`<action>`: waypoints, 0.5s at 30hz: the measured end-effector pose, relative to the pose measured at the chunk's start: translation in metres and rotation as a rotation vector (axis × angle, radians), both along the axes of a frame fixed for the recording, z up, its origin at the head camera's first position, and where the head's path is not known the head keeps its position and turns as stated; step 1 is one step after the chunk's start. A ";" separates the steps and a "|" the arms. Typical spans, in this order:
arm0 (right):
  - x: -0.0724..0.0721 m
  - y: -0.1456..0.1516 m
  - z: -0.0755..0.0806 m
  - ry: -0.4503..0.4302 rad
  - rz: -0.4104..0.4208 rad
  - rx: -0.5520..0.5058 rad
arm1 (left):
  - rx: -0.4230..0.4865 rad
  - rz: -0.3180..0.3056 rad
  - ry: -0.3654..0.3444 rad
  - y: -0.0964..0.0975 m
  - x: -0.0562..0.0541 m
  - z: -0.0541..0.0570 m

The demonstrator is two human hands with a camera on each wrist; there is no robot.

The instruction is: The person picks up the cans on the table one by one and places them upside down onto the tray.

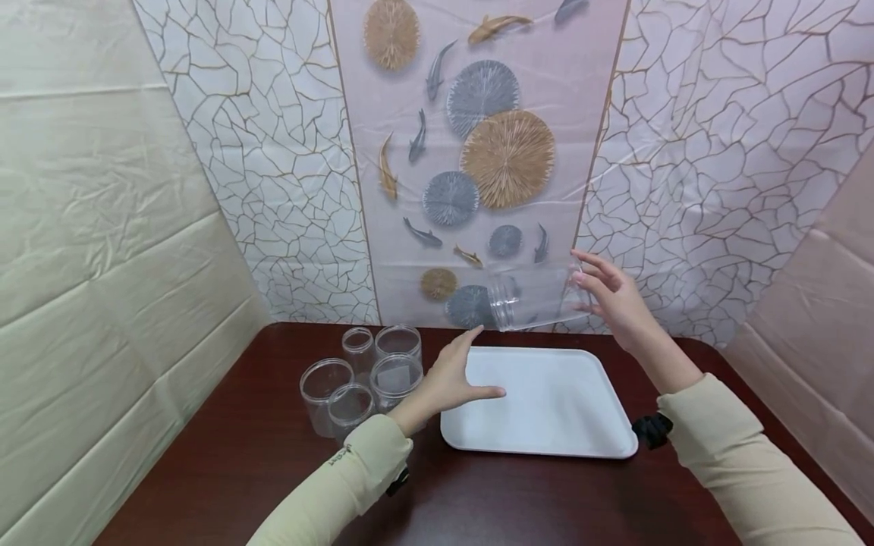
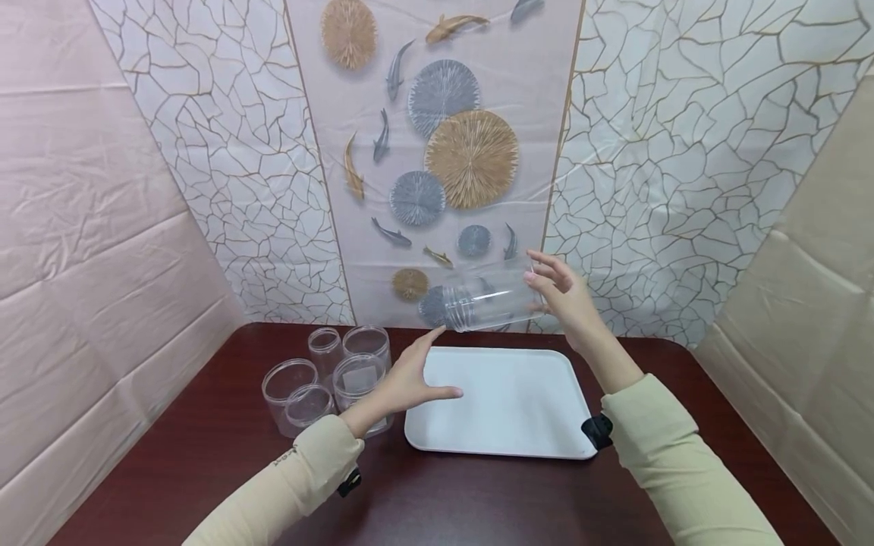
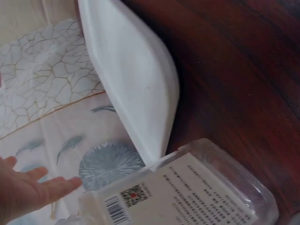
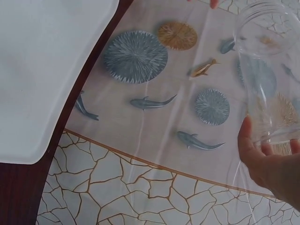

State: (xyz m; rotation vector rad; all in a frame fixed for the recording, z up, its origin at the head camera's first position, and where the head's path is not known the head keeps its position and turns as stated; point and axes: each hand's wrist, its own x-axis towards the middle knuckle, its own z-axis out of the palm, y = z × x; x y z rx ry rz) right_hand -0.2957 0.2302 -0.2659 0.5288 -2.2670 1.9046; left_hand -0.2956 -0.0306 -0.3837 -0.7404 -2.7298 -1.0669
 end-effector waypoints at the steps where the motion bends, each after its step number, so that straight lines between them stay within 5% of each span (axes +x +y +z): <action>1: 0.000 0.001 0.000 -0.009 -0.019 0.025 | -0.023 -0.001 -0.006 0.001 0.000 -0.002; 8: 0.001 0.005 -0.002 -0.142 -0.126 0.136 | -0.188 -0.011 -0.116 -0.001 -0.001 -0.017; 15: 0.002 0.012 -0.006 -0.143 -0.145 0.164 | -0.295 0.006 -0.176 0.000 -0.003 -0.025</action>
